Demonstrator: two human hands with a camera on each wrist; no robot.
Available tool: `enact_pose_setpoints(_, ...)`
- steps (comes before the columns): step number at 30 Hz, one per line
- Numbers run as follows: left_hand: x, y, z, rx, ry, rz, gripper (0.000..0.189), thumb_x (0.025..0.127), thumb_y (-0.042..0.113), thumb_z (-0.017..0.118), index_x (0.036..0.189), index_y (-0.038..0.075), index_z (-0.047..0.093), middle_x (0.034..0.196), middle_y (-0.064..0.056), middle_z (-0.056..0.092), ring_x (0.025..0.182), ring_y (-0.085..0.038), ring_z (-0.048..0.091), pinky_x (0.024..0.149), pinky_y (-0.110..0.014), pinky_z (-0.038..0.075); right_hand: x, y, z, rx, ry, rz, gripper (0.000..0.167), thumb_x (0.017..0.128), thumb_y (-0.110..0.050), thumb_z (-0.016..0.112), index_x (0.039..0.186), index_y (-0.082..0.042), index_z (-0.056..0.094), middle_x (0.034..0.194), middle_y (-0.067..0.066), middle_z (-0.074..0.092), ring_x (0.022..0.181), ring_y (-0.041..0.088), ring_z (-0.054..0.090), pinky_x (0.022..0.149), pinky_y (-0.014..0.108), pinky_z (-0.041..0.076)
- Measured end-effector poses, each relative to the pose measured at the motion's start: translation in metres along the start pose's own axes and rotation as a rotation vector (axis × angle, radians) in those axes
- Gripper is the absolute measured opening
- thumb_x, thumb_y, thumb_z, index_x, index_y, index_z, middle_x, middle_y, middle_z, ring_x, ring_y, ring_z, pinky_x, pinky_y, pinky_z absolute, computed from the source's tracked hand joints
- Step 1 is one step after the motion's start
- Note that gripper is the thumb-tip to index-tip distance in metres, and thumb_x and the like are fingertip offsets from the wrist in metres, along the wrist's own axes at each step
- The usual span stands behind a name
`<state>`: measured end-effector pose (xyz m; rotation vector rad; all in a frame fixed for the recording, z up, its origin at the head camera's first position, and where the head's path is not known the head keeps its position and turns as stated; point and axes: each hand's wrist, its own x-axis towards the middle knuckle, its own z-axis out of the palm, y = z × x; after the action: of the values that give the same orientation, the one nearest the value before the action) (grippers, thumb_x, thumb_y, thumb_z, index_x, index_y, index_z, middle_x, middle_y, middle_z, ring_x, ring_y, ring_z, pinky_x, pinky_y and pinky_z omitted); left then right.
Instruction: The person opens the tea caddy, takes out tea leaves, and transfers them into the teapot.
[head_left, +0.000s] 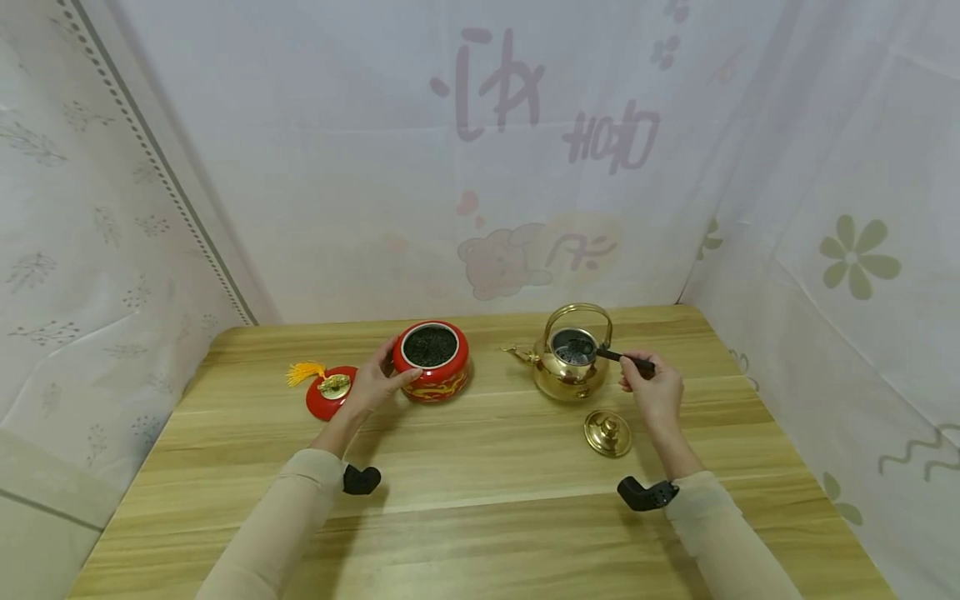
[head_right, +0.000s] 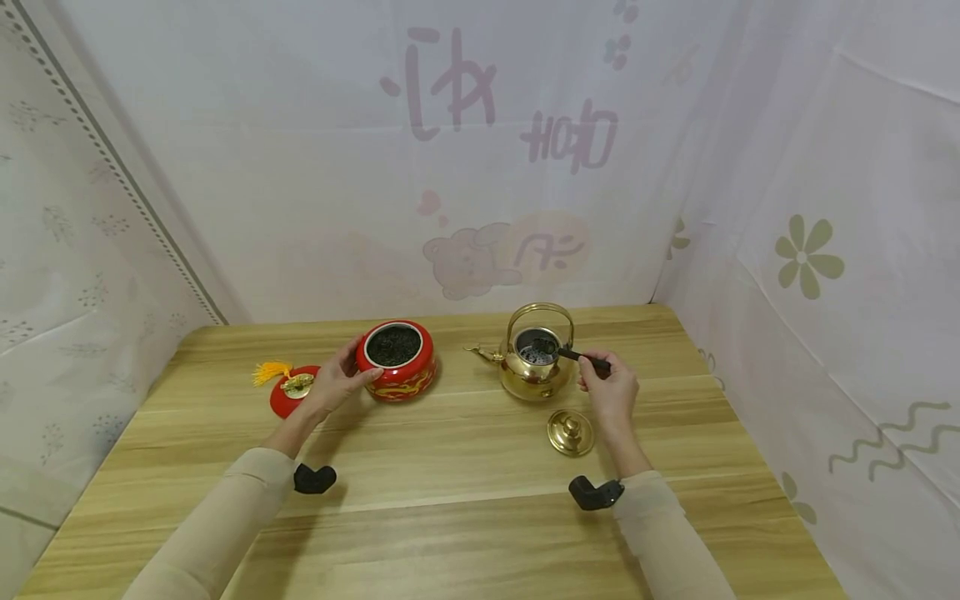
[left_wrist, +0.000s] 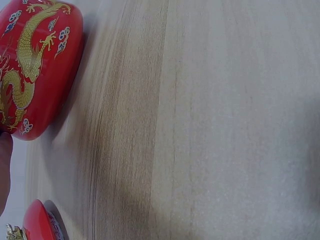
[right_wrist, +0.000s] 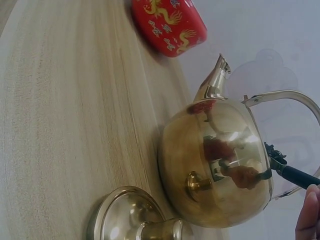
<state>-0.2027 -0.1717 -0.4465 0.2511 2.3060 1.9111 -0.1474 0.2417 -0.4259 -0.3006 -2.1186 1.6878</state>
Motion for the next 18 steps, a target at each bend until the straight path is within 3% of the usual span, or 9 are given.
enact_pose_setpoints(6,0.008,-0.018,-0.002,0.027,0.015,0.022,0.084,0.086,0.012,0.069,0.150,0.001,0.015,0.154,-0.018,0.020,0.141,-0.033,0.022,0.113,-0.042,0.025,0.000,0.001,0.001,-0.013,0.003,-0.008,0.022,0.088,-0.010,0.065,0.104,0.006,0.065,0.067,-0.011,0.060,0.057,0.000,0.058,0.056,0.014,0.053)
enact_pose_setpoints(18,0.009,-0.021,-0.002,0.015,0.019,0.032,0.084,0.086,0.011,0.069,0.149,0.000,0.016,0.155,-0.018,0.019,0.141,-0.032,0.021,0.114,-0.041,0.025,0.000,0.001,0.001,0.021,0.019,-0.003,0.026,0.088,-0.009,0.065,0.109,0.006,0.064,0.077,-0.004,0.064,0.061,-0.001,0.060,0.058,0.013,0.053)
